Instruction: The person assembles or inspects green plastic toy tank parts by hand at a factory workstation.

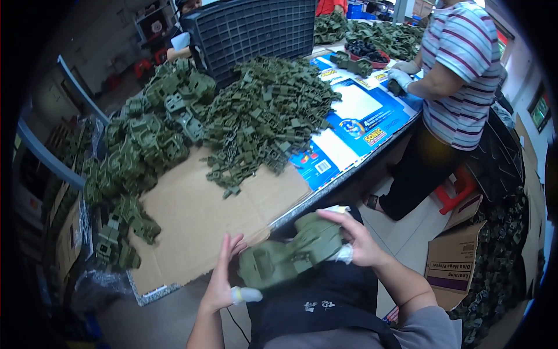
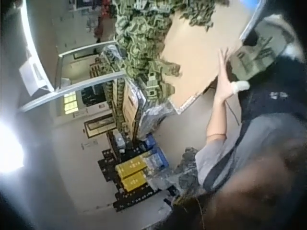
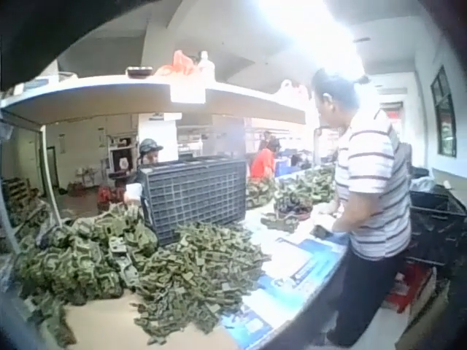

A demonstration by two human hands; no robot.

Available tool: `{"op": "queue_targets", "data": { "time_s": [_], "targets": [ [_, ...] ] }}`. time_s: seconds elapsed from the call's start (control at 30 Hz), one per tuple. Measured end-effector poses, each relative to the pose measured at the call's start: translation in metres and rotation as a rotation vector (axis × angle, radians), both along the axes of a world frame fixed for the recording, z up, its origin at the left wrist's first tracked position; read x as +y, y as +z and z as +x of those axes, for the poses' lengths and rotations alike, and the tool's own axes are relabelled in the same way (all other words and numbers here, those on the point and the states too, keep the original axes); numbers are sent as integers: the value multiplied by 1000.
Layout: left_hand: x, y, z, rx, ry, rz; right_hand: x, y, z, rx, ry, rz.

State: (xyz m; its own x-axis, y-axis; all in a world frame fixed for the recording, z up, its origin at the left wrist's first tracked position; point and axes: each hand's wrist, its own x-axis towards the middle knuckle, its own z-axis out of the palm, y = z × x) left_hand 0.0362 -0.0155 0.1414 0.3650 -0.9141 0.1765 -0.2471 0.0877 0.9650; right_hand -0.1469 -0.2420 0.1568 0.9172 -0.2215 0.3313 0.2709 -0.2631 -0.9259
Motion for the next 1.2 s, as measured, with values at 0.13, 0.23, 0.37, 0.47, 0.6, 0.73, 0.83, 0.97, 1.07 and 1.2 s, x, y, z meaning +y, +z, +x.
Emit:
{"op": "queue_targets", "data": {
  "time_s": [0.13, 0.23, 0.37, 0.47, 0.6, 0.73, 0.83, 0.97, 1.07, 1.2],
  "targets": [
    [-1, 0, -8, 77, 119, -83, -9, 4, -5, 42, 11, -103],
    [-9, -1, -8, -50, 187, -38, -15, 2, -9, 36, 15, -121],
    [-34, 0, -6, 171, 147, 8, -21, -2, -12, 103, -71, 132],
    [-53, 2, 1, 292, 92, -58, -44, 1, -11, 139, -36, 123],
    [-51, -4, 14, 54, -6, -41, -54, 9, -5, 199, 87, 87],
    [-46, -28, 14, -151, -27, -77, -43, 8, -8, 59, -103, -216],
    [-63, -26, -5, 168, 193, -29, -43, 9, -2, 87, -178, -281],
    [-81, -18, -6, 37, 313, -168, -76, 28, 17, 1, -188, -362],
    [-67, 2, 37, -372, 481, -183, -127, 19, 53, -109, -672, 295],
    [-18, 8, 69, -589, 576, 149, -338, -66, 52, -194, -930, 691]
  ]
}}
